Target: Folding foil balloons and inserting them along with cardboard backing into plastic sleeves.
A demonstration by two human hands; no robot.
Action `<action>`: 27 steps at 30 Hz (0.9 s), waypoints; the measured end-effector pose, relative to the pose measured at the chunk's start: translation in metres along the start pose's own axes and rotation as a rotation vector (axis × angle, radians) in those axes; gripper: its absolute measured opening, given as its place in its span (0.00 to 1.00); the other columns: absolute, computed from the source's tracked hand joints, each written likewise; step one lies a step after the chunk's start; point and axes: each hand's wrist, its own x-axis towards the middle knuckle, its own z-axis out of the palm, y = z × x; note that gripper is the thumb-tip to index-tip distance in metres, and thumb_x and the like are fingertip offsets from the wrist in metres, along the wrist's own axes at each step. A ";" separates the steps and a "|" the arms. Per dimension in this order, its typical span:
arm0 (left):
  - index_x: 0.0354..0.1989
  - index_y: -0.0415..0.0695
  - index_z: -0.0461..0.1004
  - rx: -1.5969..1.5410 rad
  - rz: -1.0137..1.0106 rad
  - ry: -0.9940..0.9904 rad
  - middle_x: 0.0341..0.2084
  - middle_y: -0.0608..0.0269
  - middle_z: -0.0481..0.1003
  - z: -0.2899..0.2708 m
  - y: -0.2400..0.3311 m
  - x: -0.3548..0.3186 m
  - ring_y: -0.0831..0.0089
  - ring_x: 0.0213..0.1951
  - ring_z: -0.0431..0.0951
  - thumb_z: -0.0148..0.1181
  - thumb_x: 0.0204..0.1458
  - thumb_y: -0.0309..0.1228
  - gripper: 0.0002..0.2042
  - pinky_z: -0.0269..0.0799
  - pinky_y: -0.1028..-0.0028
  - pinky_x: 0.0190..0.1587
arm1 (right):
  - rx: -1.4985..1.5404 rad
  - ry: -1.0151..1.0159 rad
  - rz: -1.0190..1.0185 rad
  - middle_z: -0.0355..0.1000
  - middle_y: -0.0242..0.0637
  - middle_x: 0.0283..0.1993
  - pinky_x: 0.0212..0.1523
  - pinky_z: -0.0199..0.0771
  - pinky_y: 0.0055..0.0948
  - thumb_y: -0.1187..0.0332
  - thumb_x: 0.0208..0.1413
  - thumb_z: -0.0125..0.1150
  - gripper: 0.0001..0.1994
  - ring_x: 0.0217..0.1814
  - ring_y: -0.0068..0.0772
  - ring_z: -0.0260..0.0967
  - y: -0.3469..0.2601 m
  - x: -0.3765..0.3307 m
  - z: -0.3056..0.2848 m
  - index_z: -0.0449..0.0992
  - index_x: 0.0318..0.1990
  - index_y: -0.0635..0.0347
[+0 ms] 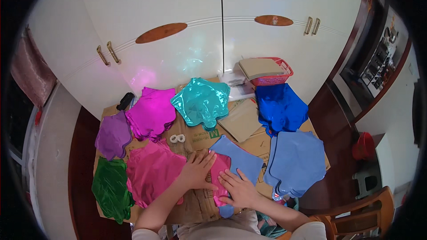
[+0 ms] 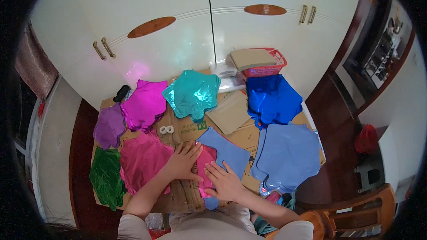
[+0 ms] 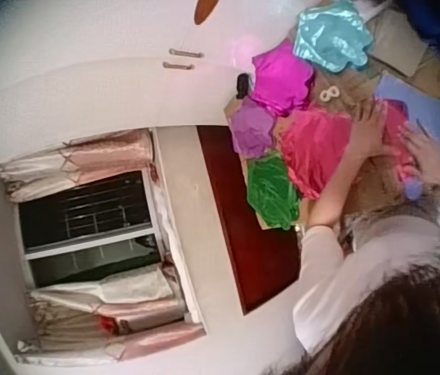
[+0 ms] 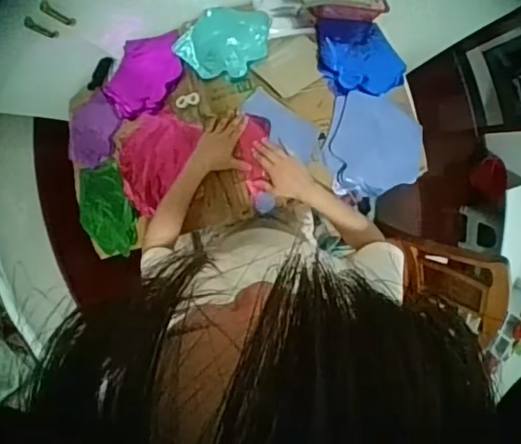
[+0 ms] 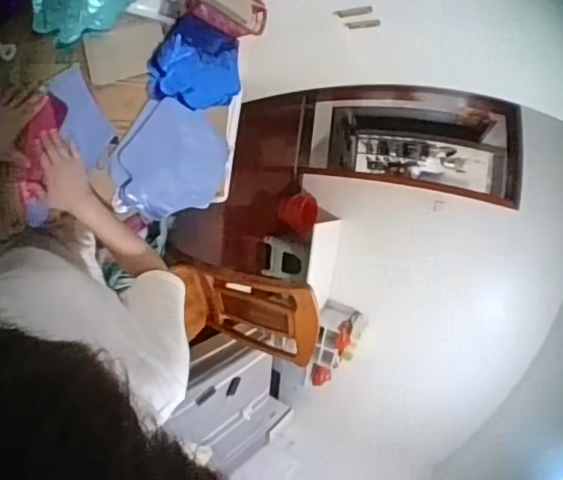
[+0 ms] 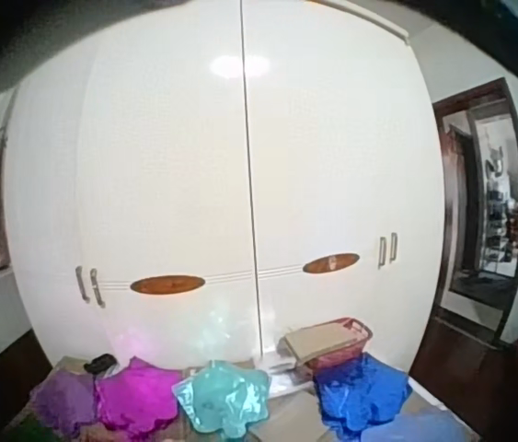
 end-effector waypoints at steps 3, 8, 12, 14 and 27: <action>0.63 0.41 0.55 0.137 -0.053 0.127 0.63 0.58 0.57 0.013 -0.008 0.009 0.60 0.66 0.52 0.51 0.44 0.63 0.44 0.43 0.49 0.64 | -0.024 -0.011 -0.018 0.58 0.42 0.64 0.65 0.47 0.51 0.41 0.49 0.52 0.36 0.69 0.39 0.50 0.000 -0.002 -0.002 0.65 0.57 0.62; 0.62 0.41 0.59 0.245 -0.105 0.246 0.62 0.61 0.59 0.019 -0.012 0.022 0.65 0.65 0.53 0.49 0.52 0.53 0.34 0.43 0.51 0.65 | 0.002 -0.004 -0.025 0.58 0.42 0.63 0.65 0.46 0.53 0.37 0.46 0.52 0.38 0.69 0.40 0.50 0.000 -0.002 -0.005 0.67 0.55 0.62; 0.61 0.38 0.59 0.284 -0.001 0.199 0.63 0.60 0.57 0.014 0.005 0.015 0.64 0.66 0.52 0.48 0.53 0.52 0.33 0.42 0.52 0.65 | -0.003 0.032 -0.040 0.59 0.43 0.63 0.65 0.46 0.52 0.36 0.45 0.52 0.39 0.68 0.40 0.51 0.003 -0.004 -0.001 0.66 0.55 0.62; 0.60 0.36 0.59 0.205 0.072 0.138 0.62 0.53 0.57 0.014 0.014 0.001 0.61 0.66 0.52 0.48 0.51 0.55 0.37 0.42 0.52 0.65 | -0.003 -0.005 -0.009 0.58 0.45 0.62 0.65 0.46 0.51 0.35 0.44 0.53 0.41 0.68 0.41 0.51 0.005 -0.005 0.003 0.65 0.55 0.62; 0.64 0.43 0.55 0.003 0.105 0.035 0.61 0.32 0.49 -0.005 0.052 -0.033 0.37 0.63 0.47 0.53 0.30 0.73 0.55 0.45 0.34 0.57 | -0.106 0.093 0.415 0.59 0.49 0.60 0.56 0.60 0.49 0.39 0.36 0.64 0.41 0.59 0.57 0.58 0.057 0.020 -0.022 0.64 0.53 0.62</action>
